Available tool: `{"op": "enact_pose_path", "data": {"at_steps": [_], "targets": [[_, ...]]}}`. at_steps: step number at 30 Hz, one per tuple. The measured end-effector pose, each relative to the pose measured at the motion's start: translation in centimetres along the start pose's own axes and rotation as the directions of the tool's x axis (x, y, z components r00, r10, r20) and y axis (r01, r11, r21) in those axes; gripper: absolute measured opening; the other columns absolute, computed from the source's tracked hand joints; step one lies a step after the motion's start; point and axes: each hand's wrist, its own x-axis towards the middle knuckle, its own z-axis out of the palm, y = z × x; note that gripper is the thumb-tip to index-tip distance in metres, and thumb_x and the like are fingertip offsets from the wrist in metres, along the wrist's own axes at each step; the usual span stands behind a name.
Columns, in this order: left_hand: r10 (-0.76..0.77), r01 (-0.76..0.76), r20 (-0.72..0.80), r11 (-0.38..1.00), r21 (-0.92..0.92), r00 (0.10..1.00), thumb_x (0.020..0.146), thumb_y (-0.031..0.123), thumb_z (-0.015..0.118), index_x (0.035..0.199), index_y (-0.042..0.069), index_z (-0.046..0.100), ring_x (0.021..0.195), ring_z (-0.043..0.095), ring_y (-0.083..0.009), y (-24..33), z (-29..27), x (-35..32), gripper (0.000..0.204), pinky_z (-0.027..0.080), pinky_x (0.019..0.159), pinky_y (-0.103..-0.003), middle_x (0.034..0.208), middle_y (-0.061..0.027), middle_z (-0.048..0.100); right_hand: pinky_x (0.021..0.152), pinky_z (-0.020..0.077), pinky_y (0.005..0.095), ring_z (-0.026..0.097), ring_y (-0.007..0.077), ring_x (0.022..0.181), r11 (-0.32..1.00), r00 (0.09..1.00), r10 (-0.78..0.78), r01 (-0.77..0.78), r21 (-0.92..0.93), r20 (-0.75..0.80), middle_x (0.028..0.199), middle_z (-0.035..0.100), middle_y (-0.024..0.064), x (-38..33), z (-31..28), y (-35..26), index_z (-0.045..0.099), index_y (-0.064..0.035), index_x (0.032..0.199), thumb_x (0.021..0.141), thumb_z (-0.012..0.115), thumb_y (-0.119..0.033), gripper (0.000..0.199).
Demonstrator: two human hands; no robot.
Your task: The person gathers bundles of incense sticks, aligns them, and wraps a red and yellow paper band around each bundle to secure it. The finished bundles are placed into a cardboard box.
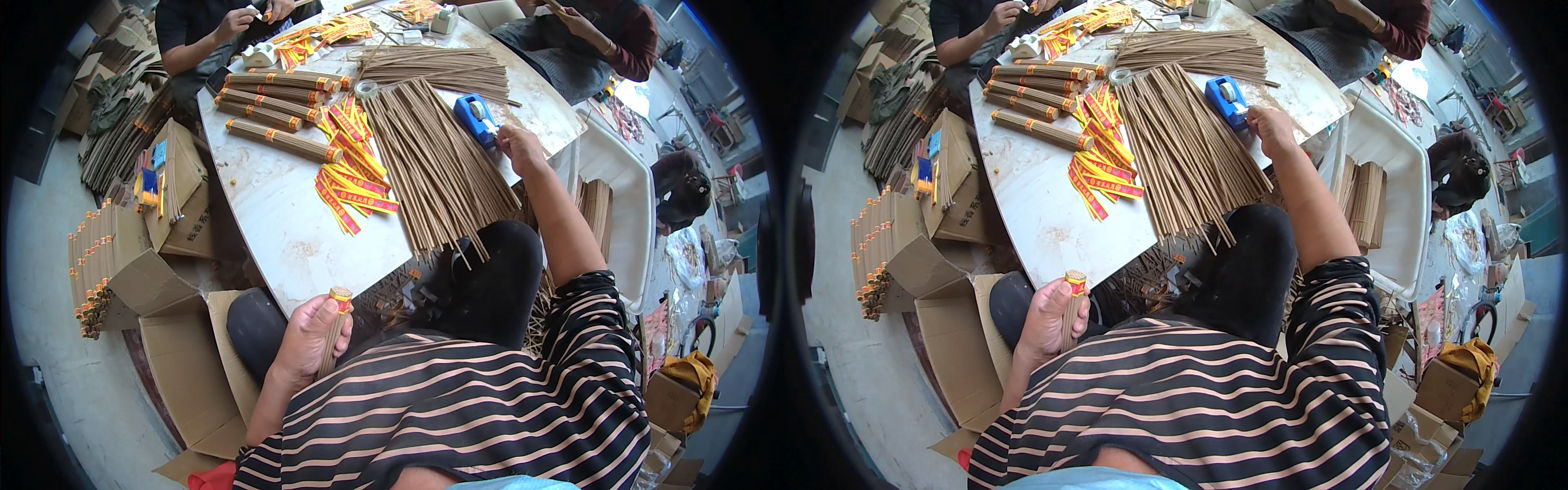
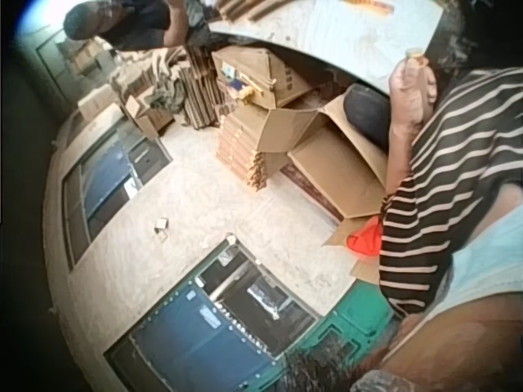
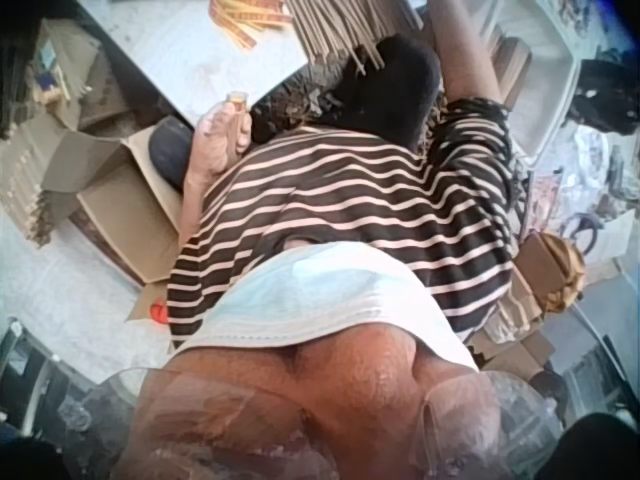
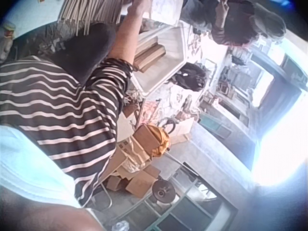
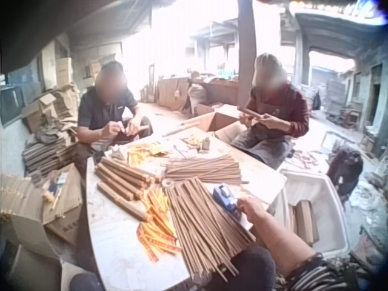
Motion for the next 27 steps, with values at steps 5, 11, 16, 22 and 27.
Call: {"op": "enact_pose_path", "data": {"at_steps": [5,11,16,22,27], "targets": [[-0.012,0.012,0.012,1.0,-0.007,1.0,0.09,0.033,0.056,0.097,0.0,0.051,0.053,0.049,-0.0085,-0.1,-0.2,0.3,0.034,0.04,0.046,-0.018,0.072,-0.0051,0.054,0.045,0.0295,0.0265,0.042,0.0115,0.048,0.998,1.0,-0.008,0.007,-0.062,-0.012,0.056,0.05,0.0042,-0.5,0.3,0.1,0.055,-0.0015,0.056,0.061,0.063,-0.004,0.01],[-0.024,0.024,0.028,1.0,0.0,0.999,0.09,0.033,0.054,0.097,0.0,0.051,0.053,0.049,-0.008,-0.1,-0.1,0.8,0.034,0.04,0.046,-0.018,0.071,-0.0045,0.054,0.048,0.0315,0.0265,0.045,0.0128,0.052,0.981,0.997,-0.081,0.08,-0.178,0.004,0.06,0.054,0.006,-0.5,-0.1,0.0,0.057,0.0003,0.058,0.064,0.065,-0.007,0.012],[-0.016,0.016,0.023,1.0,0.012,1.0,0.091,0.035,0.054,0.097,0.001,0.05,0.053,0.048,-0.007,-0.3,-0.4,0.6,0.035,0.039,0.046,-0.018,0.07,-0.0035,0.053,0.056,0.0389,0.0237,0.053,0.0139,0.062,0.998,0.996,0.059,-0.059,0.003,0.073,0.068,0.059,0.0068,-0.5,-0.6,0.1,0.06,0.0004,0.066,0.066,0.065,-0.008,0.01],[0.016,-0.013,-0.038,0.997,0.08,0.999,0.09,0.035,0.053,0.093,0.002,0.051,0.051,0.046,-0.0065,0.1,-0.9,0.2,0.034,0.037,0.044,-0.018,0.069,-0.0026,0.052,0.083,0.0468,0.0317,0.058,0.0162,0.08,0.987,0.899,-0.063,-0.008,0.161,0.433,0.086,0.06,0.0078,-6.3,-1.6,-3.7,0.059,-0.0027,0.088,0.084,0.057,-0.017,0.015],[0.021,-0.017,-0.045,0.995,0.094,0.999,0.09,0.025,0.055,0.098,0.001,0.053,0.05,0.045,-0.0036,0.2,0.0,-1.2,0.025,0.035,0.043,-0.017,0.066,0.001,0.051,0.067,0.0463,0.0268,0.057,0.0116,0.069,0.999,0.659,-0.048,0.041,0.028,0.751,0.077,0.059,0.0041,-19.9,4.4,-5.5,0.056,-0.0046,0.085,0.088,0.056,-0.017,0.013]]}}
